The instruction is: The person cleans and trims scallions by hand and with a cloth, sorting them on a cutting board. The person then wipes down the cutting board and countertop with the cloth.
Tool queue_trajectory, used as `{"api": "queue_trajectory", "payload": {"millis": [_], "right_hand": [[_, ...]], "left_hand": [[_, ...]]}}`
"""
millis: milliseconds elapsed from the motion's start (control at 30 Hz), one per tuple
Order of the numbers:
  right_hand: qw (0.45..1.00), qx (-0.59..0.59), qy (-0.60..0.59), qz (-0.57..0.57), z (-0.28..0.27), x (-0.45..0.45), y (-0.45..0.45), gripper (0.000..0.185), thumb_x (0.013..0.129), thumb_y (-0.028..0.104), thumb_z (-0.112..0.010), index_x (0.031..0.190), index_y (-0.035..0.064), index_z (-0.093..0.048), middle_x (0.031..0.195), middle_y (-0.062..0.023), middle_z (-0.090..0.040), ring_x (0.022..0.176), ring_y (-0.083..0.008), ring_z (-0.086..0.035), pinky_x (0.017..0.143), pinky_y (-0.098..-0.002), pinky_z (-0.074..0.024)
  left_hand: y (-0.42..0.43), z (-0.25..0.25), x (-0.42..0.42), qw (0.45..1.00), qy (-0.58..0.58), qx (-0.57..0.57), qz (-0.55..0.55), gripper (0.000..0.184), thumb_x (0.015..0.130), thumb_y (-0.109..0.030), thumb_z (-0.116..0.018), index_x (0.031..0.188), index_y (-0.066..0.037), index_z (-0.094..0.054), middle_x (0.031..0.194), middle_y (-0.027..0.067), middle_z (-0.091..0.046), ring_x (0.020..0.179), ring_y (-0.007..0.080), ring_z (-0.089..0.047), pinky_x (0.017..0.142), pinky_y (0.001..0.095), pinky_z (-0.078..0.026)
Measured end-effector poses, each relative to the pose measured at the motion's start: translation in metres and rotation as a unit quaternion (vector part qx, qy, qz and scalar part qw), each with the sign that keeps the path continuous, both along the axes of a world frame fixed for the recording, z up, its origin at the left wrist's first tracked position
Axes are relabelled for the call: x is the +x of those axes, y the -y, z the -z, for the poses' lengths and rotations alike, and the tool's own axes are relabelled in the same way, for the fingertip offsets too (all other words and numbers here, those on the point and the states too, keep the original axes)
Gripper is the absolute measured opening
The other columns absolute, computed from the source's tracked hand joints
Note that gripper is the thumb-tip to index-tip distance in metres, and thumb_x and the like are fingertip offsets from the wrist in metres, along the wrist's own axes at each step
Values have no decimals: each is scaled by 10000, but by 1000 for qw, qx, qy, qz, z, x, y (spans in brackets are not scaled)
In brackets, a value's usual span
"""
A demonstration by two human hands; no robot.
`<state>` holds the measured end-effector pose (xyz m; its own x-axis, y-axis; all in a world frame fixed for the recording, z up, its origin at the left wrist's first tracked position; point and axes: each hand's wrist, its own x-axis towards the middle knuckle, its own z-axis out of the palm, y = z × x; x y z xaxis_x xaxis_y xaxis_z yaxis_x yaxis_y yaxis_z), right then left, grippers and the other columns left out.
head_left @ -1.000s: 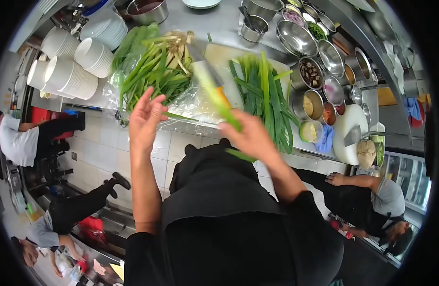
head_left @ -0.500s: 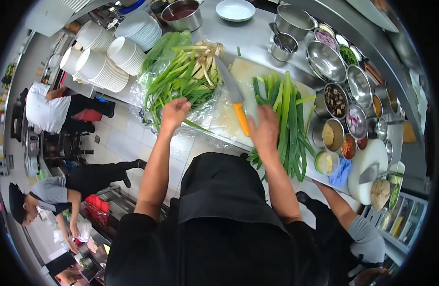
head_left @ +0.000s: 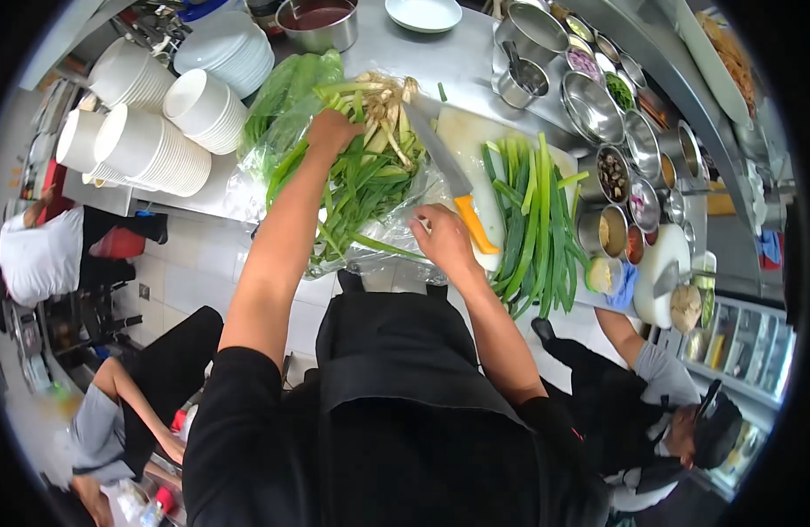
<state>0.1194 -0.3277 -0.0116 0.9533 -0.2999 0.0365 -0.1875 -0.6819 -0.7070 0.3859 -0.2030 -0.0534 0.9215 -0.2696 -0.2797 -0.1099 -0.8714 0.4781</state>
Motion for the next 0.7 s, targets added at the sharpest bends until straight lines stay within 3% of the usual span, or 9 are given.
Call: {"api": "queue_trajectory", "payload": {"millis": [100, 167, 200, 267, 400, 533, 600, 633, 700], "right_hand": [[1000, -2, 20, 0, -5, 17, -18, 160, 759, 118, -639, 871, 4, -632, 828, -157, -617, 779, -326, -597, 688, -390, -473], [998, 48, 22, 29, -6, 30, -24, 166, 767, 117, -630, 885, 0, -632, 829, -162, -622, 781, -312, -604, 691, -378, -476], [993, 100, 31, 51, -7, 39, -26, 173, 774, 115, -622, 900, -3, -633, 831, -167, -626, 783, -298, -611, 693, -365, -479], [987, 114, 93, 62, -7, 65, -28, 207, 816, 150, -594, 952, -4, -621, 829, -162, -631, 768, -259, -610, 697, -326, -472], [952, 224, 197, 72, -1, 131, -38, 258, 867, 225, -559, 986, -1, -592, 821, -134, -632, 757, -211, -601, 699, -305, -459], [970, 221, 104, 6, -16, 153, -31, 290, 884, 281, -534, 902, -5, -570, 710, -116, -582, 636, -197, -527, 609, -321, -423], [972, 208, 103, 34, -3, 147, -23, 311, 870, 302, -545, 851, -9, -557, 653, -119, -540, 579, -207, -470, 568, -327, -394], [968, 224, 84, 72, 2, 140, -20, 313, 850, 304, -558, 858, -8, -570, 648, -149, -551, 605, -265, -531, 599, -366, -428], [988, 135, 7, 71, 26, 129, -10, 305, 838, 296, -569, 882, -6, -582, 706, -164, -572, 668, -298, -559, 637, -392, -443]], "left_hand": [[-3, 13, 15, 994, 52, -73, 59, 344, 649, -331, -715, 845, -48, -692, 752, 123, -657, 665, 245, -631, 603, 353, -498], [-9, 18, 25, 937, -149, -311, -61, 391, 656, -251, -759, 934, 4, -660, 774, 59, -657, 644, 146, -594, 540, 276, -460], [-11, 13, 23, 936, -153, -310, -58, 391, 656, -251, -759, 934, 4, -660, 774, 59, -657, 644, 146, -594, 540, 276, -460], [-18, -19, 14, 869, -215, -442, -59, 380, 683, -160, -763, 989, 20, -628, 788, 14, -638, 634, 73, -538, 511, 210, -401], [-25, -82, -10, 857, -227, -463, -13, 247, 773, -130, -697, 991, -41, -622, 750, -29, -599, 636, 51, -515, 544, 195, -387], [-31, -94, -19, 842, -244, -481, 13, 258, 778, -158, -696, 1004, -54, -629, 822, -28, -619, 655, 59, -522, 554, 194, -381], [-39, -100, -28, 891, -146, -428, -33, 253, 772, -188, -704, 973, -40, -660, 777, -13, -638, 635, 77, -541, 563, 216, -412], [-48, -91, -20, 893, -142, -426, -38, 253, 772, -188, -704, 973, -40, -660, 777, -13, -638, 635, 77, -541, 563, 216, -412], [-77, -53, 6, 964, 80, -236, -90, 330, 666, -233, -757, 937, -61, -684, 755, 82, -669, 625, 170, -614, 608, 296, -484]]}}
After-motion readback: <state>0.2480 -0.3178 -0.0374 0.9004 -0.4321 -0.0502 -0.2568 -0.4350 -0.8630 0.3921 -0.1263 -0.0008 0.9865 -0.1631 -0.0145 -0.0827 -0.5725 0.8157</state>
